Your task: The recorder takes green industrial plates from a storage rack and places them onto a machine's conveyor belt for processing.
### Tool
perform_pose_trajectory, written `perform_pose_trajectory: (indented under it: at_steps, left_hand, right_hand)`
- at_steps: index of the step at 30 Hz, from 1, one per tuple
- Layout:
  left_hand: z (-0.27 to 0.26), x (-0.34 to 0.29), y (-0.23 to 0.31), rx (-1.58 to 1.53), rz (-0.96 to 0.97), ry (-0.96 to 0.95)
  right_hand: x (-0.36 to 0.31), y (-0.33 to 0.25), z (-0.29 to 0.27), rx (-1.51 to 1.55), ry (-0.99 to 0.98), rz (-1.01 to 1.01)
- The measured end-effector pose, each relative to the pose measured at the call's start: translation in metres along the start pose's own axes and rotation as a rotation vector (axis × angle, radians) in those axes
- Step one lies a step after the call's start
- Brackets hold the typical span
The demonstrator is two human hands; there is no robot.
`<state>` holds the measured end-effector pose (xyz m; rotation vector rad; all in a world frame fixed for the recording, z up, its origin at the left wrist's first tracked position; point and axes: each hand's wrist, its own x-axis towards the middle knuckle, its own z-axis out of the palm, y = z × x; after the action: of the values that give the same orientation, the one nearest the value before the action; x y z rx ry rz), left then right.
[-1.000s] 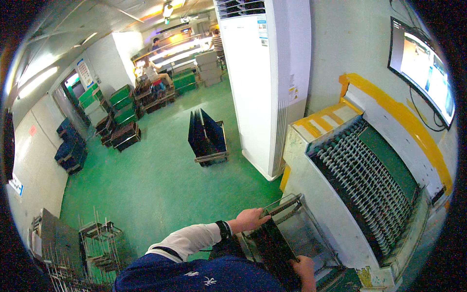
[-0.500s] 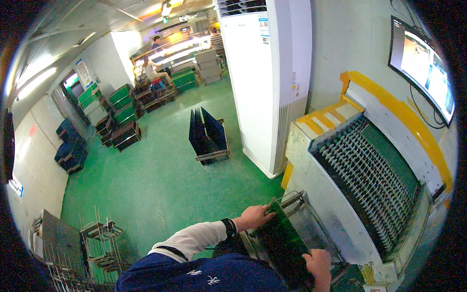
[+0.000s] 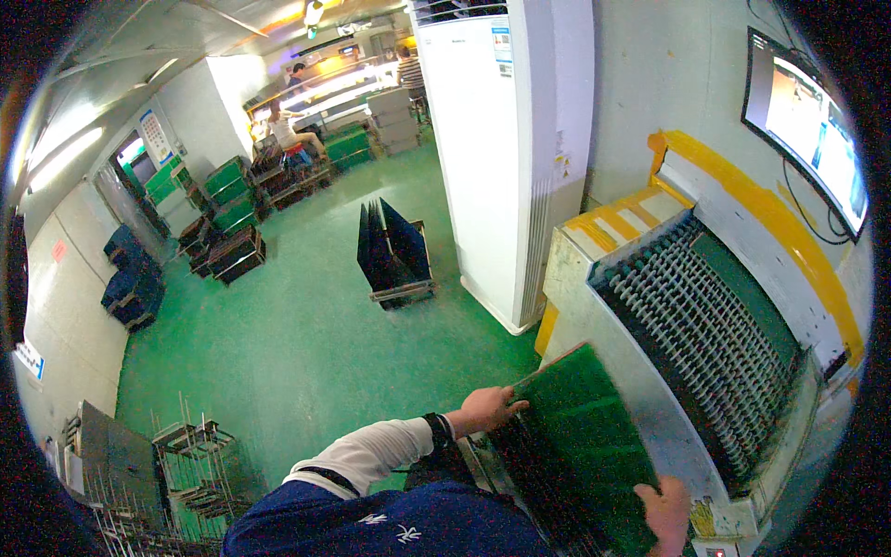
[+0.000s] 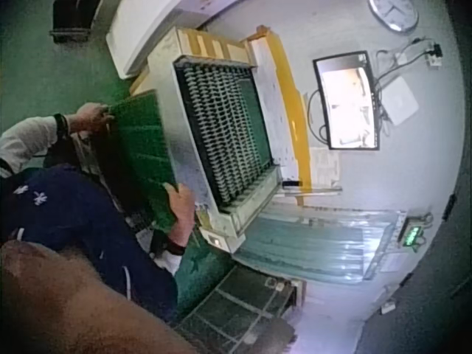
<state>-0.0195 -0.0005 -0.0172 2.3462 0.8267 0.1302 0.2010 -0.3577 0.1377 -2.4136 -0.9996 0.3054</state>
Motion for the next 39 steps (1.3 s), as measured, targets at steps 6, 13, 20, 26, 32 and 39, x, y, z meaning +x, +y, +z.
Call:
perform_pose_trajectory:
  at_steps: [6,13,20,26,32,39]
  left_hand:
    - [0.005,0.004,-0.007,0.003,-0.008,-0.033]
    - [-0.007,-0.002,0.007,0.012,-0.031,-0.014]
    - [-0.003,0.001,0.004,-0.013,-0.04,0.003]
    - [-0.004,0.005,0.016,0.009,-0.054,-0.023]
    - [-0.009,0.004,0.019,0.082,-0.091,-0.028]
    - [-0.007,0.012,0.025,0.138,-0.136,-0.067]
  right_hand:
    - [0.015,0.08,-0.02,0.412,0.45,0.332]
    - [0.062,0.12,-0.001,1.317,0.6,0.245]
    - [0.094,0.096,0.041,1.749,0.391,0.28]
    - [0.117,0.137,0.084,1.612,0.446,0.249]
    - [0.154,0.122,0.107,1.937,0.436,0.398]
    - [0.151,0.092,0.095,1.815,0.171,0.551]
